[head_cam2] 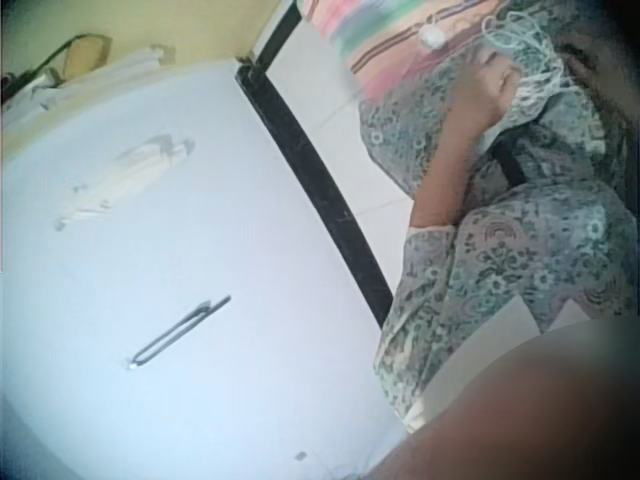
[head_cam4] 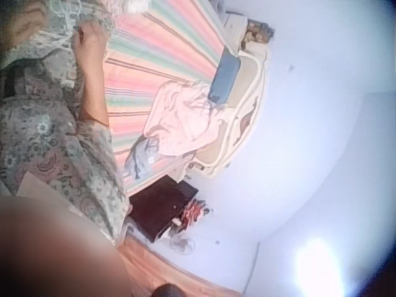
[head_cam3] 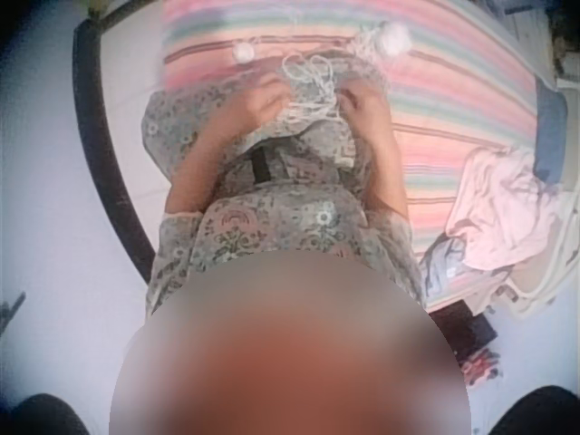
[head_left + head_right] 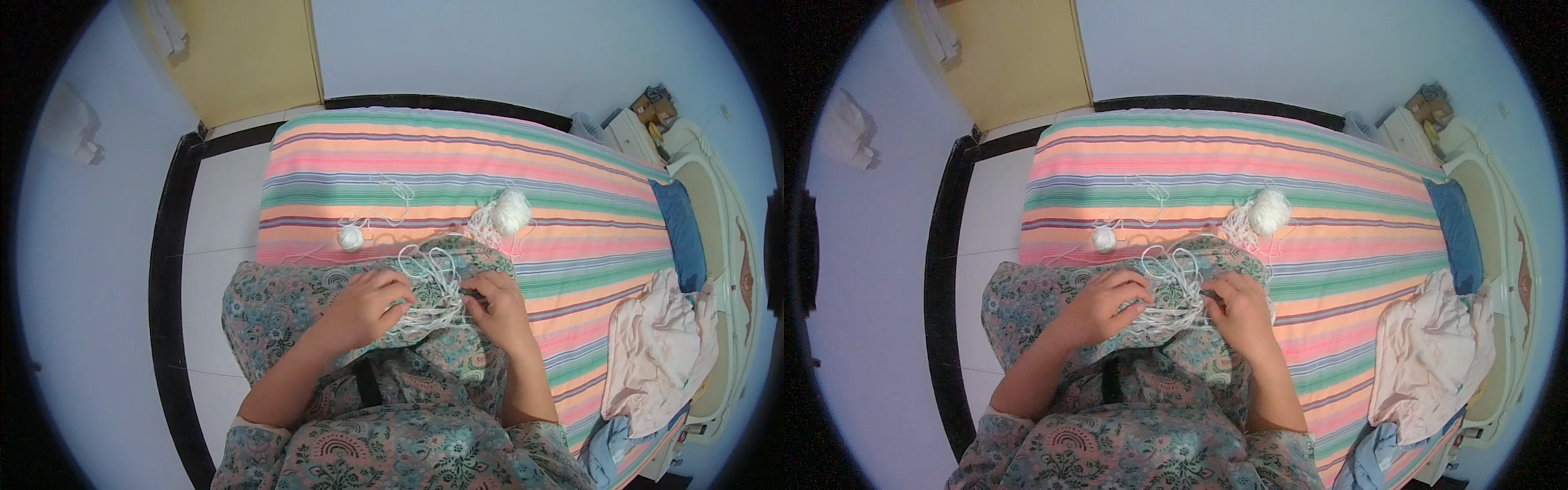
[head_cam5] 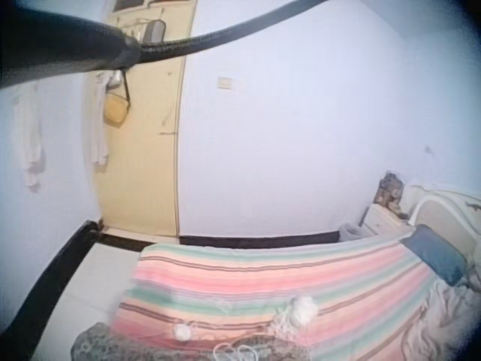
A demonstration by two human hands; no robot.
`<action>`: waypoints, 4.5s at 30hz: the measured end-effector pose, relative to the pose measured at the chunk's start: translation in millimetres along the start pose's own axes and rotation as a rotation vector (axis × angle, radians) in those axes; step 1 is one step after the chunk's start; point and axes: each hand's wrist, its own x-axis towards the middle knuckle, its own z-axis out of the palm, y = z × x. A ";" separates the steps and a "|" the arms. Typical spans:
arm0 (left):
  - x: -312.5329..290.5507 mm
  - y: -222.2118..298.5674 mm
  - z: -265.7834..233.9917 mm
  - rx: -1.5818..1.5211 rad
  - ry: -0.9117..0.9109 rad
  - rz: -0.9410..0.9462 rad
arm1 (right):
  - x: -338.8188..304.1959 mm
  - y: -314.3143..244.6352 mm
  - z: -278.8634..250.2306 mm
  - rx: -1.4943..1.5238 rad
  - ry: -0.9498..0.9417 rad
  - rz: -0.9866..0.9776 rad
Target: The person sits on a bed and untangles a long strand of white yarn by hand. They pull the yarn from a tangled mass, stretch it out, and then wind it into a neat ball.
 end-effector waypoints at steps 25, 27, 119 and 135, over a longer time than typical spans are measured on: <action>35.1 1.0 72.2 0.206 0.119 0.097 | -2.0 -16.0 2.7 0.000 -0.064 0.220; 34.5 3.3 67.8 0.172 0.141 0.078 | -3.4 -15.4 2.7 0.051 -0.063 0.235; 3.9 -15.6 -41.4 -1.210 0.432 -0.350 | 25.6 -13.1 -38.0 1.687 0.258 0.337; -6.1 -28.8 -28.2 -0.801 -0.124 -0.469 | 48.0 17.6 -20.6 -0.010 0.367 0.063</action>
